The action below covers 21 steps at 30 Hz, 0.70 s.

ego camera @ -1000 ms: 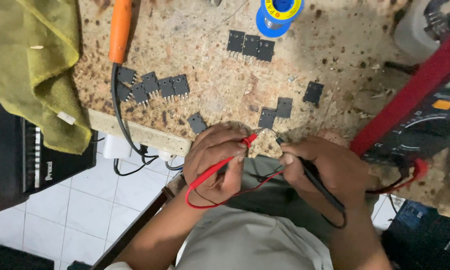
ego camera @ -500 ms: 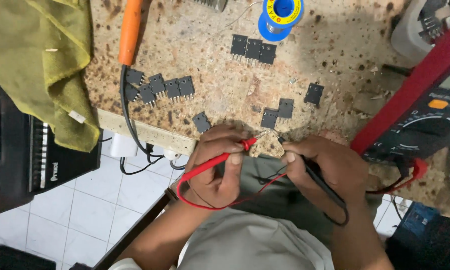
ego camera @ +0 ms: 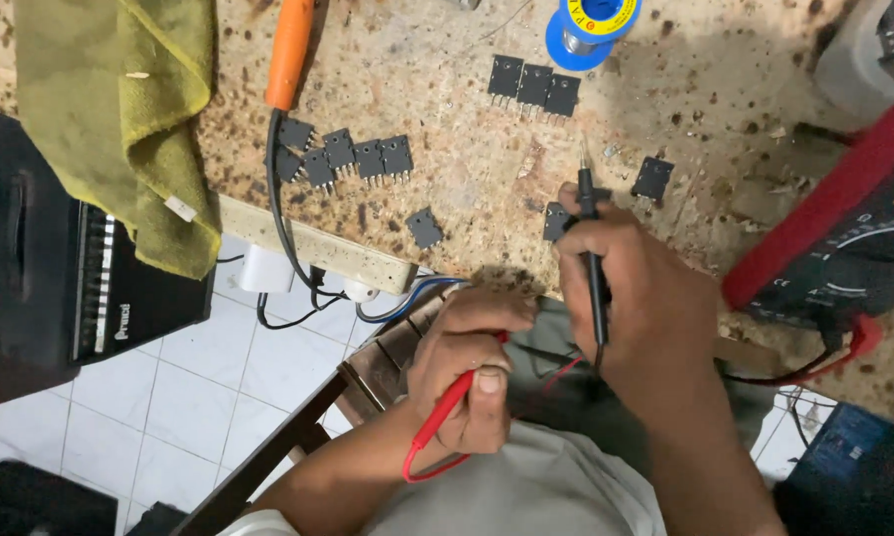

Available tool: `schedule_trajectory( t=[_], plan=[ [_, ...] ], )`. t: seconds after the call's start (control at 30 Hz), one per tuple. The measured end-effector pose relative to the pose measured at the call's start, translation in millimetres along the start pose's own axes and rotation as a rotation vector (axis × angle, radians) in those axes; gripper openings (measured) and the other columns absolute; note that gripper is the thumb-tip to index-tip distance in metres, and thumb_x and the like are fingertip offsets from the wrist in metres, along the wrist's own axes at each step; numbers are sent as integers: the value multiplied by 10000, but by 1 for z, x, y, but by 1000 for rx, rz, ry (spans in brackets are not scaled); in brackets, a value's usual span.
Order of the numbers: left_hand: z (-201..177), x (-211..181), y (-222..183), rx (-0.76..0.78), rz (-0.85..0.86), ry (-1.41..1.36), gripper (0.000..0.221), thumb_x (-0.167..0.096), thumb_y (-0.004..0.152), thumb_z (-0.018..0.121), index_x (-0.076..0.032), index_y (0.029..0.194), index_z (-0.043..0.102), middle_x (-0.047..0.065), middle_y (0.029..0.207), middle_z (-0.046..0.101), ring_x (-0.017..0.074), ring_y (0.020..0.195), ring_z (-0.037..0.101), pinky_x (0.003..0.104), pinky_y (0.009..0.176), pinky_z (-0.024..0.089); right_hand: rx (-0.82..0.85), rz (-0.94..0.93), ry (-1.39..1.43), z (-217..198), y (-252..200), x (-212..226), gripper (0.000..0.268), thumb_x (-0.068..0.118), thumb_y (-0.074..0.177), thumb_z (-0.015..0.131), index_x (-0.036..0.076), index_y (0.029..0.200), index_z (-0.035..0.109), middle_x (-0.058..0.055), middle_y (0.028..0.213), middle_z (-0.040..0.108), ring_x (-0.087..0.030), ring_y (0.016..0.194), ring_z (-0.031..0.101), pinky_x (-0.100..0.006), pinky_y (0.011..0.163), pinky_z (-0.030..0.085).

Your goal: Testing and sorting electronic components using a digital multimeter at a repair bench.

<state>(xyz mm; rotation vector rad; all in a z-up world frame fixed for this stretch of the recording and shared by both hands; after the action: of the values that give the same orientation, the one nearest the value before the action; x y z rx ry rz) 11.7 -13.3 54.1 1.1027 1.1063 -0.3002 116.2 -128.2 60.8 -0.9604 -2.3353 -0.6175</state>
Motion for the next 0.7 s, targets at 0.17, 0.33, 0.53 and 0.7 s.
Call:
schedule_trajectory(
  t=[0.17, 0.33, 0.53, 0.7],
  plan=[
    [-1, -2, 1, -10, -5, 15, 271, -206, 1091, 399, -25, 920, 508, 208, 944, 637, 352, 828, 674, 436, 763, 577, 30, 127, 121, -1, 9, -2, 124, 1, 876, 655, 112, 835, 618, -97, 1234, 686, -257, 1133, 678, -393, 788, 472],
    [-6, -9, 3, 48, -171, 248, 331, -205, 1094, 422, 28, 1136, 653, 181, 1093, 708, 314, 1002, 707, 378, 909, 593, -235, 154, 514, -5, -11, 2, 243, -33, 962, 711, 37, 936, 480, -173, 1049, 677, -303, 1020, 763, -359, 932, 609],
    [-5, -22, 8, 76, -384, 173, 249, -146, 1043, 622, -19, 1243, 696, 126, 1085, 698, 244, 996, 692, 327, 899, 568, -283, 291, 650, -17, -21, 23, 218, -3, 971, 701, -2, 919, 490, -247, 861, 673, -291, 915, 781, -345, 677, 728],
    [-9, -24, 7, 64, -459, 12, 173, -147, 1051, 637, -78, 1185, 720, 69, 964, 670, 141, 778, 657, 272, 743, 573, -334, 203, 984, -13, -33, 12, 154, -15, 927, 704, -12, 958, 553, -243, 894, 657, -319, 1006, 768, -408, 779, 774]
  ],
)
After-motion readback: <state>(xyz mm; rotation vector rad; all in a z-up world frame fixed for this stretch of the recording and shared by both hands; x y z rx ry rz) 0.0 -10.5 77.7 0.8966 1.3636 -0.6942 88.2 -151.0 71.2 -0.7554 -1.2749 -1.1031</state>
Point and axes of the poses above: each hand's wrist, its own y-axis towards the middle knuckle, its own z-axis out of the palm, x = y × z, the point moved 4 cm from there along y, towards the middle knuckle
